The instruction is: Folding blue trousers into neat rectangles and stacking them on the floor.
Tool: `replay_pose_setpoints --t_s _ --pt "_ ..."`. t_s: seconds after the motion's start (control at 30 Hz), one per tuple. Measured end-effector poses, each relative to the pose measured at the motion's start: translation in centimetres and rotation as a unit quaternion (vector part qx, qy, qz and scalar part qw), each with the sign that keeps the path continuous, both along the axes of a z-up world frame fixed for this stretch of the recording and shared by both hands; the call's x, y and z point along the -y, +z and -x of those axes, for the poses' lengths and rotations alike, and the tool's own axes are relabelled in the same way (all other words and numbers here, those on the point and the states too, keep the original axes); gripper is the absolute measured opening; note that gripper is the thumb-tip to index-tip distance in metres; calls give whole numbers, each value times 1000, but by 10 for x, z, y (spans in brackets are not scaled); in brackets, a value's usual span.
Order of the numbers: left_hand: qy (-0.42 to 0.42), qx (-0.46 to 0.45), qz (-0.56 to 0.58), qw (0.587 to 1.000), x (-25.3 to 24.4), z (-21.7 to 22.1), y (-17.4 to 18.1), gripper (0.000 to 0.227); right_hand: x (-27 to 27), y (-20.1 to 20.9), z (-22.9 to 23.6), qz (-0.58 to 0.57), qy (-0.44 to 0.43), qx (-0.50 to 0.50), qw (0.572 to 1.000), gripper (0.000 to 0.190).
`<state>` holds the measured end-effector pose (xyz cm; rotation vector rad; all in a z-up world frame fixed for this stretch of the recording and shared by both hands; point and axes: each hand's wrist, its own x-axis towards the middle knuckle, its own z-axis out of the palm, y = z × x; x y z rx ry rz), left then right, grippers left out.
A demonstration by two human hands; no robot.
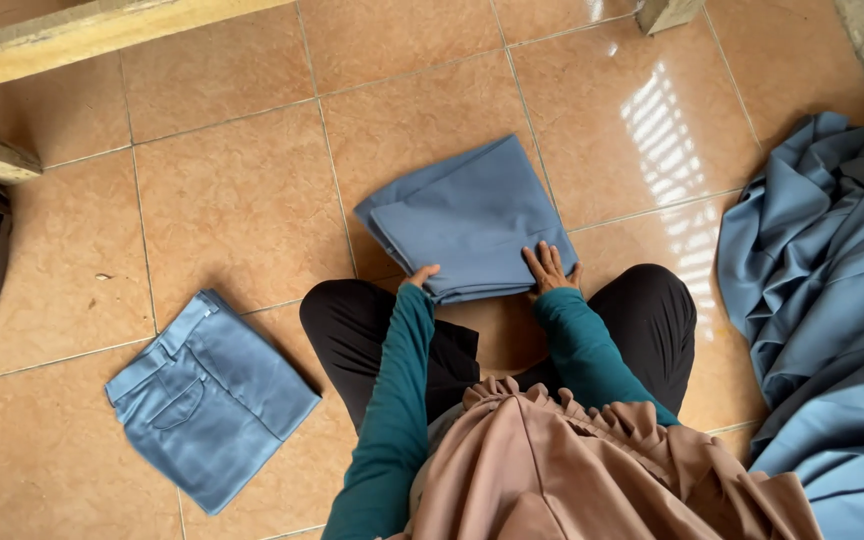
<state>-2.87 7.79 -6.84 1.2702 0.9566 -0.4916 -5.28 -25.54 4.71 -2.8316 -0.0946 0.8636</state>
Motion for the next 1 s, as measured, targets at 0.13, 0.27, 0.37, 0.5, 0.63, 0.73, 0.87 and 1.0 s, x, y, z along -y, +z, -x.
replay_pose_setpoints --t_s 0.13,0.27,0.37,0.5,0.63,0.73,0.87,1.0 --pt "192 76 57 977 24 34 107 122 1 -40 8 -44 41 12 998 92" --pt "257 216 0 942 61 28 191 96 -6 -162 18 -204 11 58 977 62" --pt "205 333 11 920 93 2 234 84 -7 -165 21 -274 -104 14 956 66" --pt "50 382 8 923 129 -39 224 78 -8 -151 18 -367 -264 -55 890 76" --pt "-193 431 -27 881 135 -46 167 78 2 -146 14 -471 -480 -150 725 94" --pt "-287 240 -194 907 113 -18 116 82 18 -181 7 -489 -557 -183 646 105" --pt "-118 -39 -270 955 72 -1 47 87 19 -165 11 -494 -602 -199 596 107" --pt "45 -88 -278 955 51 0 123 87 5 -93 -3 -589 -617 -214 476 74"
